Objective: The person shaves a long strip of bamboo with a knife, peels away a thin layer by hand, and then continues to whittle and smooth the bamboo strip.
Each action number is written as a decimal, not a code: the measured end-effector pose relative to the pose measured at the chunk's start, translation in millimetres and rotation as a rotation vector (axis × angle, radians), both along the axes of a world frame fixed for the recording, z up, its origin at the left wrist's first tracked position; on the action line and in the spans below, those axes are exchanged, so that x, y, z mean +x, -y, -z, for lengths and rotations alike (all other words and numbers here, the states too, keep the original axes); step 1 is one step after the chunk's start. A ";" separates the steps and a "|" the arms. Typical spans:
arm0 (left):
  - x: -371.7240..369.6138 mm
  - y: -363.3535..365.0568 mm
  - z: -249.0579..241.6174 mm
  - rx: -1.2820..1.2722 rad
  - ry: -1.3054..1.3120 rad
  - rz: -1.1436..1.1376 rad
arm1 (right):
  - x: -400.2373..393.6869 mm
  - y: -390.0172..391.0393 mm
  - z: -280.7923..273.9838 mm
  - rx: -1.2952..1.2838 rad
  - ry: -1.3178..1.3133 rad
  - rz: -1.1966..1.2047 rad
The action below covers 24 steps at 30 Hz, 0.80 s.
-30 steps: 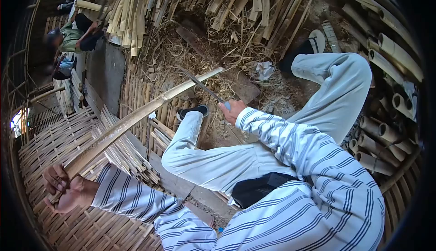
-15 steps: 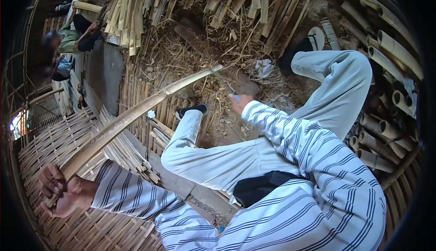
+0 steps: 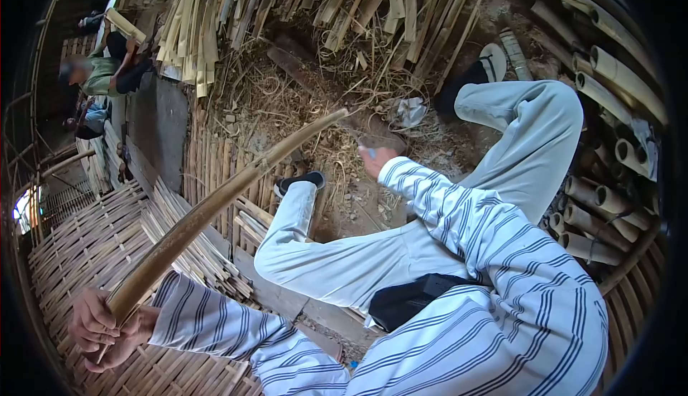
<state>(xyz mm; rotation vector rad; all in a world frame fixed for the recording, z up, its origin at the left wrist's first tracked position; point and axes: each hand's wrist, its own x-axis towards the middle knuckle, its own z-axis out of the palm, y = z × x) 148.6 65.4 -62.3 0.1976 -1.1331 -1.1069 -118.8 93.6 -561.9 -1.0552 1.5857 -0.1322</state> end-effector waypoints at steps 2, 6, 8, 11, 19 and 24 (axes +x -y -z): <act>18.0 0.8 -0.3 -0.045 -0.010 -0.081 | 1.6 8.7 -59.4 -0.110 0.172 -0.044; 38.2 4.3 -11.6 -0.156 -0.014 -0.334 | 4.1 0.5 -121.4 -0.369 0.320 -0.048; 13.9 6.7 -3.9 -0.057 -0.061 0.002 | 5.7 -9.8 -96.6 -0.323 0.267 -0.005; 1.1 11.2 -2.1 -0.025 0.005 0.210 | 8.2 -13.8 -37.5 -0.204 0.186 0.075; 7.2 7.1 1.6 -0.062 0.091 -0.046 | -5.9 -1.7 -100.7 -0.265 0.193 -0.064; 14.9 7.9 -1.7 -0.126 0.033 -0.118 | 2.0 -11.9 -128.2 -0.361 0.237 -0.064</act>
